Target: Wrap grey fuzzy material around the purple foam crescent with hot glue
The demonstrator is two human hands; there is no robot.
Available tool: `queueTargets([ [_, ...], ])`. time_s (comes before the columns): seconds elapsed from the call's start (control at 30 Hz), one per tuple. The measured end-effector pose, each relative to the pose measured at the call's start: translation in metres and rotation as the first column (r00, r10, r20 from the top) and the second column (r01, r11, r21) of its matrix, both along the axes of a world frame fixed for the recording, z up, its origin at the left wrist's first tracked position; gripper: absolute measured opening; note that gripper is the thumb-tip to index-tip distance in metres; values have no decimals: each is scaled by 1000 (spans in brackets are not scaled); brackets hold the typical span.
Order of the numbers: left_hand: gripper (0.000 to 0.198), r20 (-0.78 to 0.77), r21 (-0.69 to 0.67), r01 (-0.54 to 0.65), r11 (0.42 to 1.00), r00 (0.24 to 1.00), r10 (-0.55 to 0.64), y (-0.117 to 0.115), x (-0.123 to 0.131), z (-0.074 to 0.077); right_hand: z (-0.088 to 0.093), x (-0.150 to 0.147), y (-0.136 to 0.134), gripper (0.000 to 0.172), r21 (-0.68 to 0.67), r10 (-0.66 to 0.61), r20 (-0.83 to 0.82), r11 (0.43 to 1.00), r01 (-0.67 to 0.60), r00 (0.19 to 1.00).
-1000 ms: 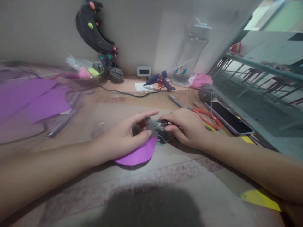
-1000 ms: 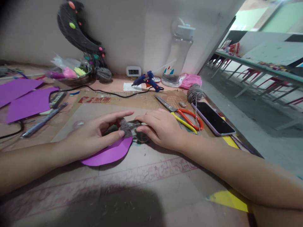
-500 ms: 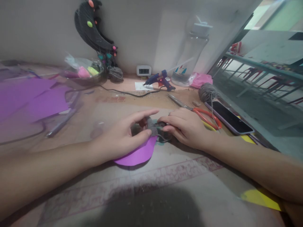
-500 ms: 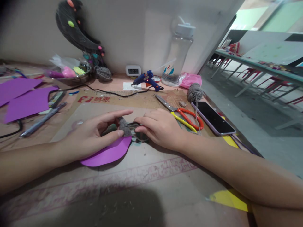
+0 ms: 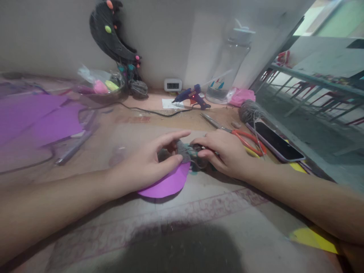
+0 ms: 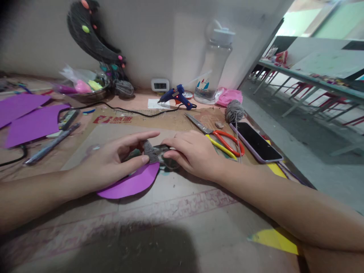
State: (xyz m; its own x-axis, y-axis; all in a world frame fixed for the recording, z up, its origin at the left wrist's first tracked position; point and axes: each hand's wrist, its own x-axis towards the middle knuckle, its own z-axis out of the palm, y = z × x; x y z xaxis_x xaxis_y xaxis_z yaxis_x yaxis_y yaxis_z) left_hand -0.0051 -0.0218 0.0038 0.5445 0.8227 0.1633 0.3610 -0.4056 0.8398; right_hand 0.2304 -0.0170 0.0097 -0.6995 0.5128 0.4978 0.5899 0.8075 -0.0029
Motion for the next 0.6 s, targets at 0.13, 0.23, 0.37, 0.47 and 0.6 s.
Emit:
queueTargets([
  [0.13,53,52,-17,1,1000,999,0,2,0,-3,0,1,0,51,-26,-5,-2,1000,5,1000],
  [0.23,51,87,-23,11,1000,996,-9,2,-1,-4,0,0,0,52,-34,-7,-10,999,7,1000],
  [0.37,48,102,-58,0,998,995,6,1,0,-1,0,1,1,56,-69,-10,-7,998,10,1000],
  [0.47,47,108,-75,-5,997,994,14,1,1,0,1,1,0,61,-165,-7,-68,986,-4,998],
  [0.6,49,110,-59,1,998,994,5,2,1,-2,3,-2,-3,51,-456,-108,-264,889,-25,958],
])
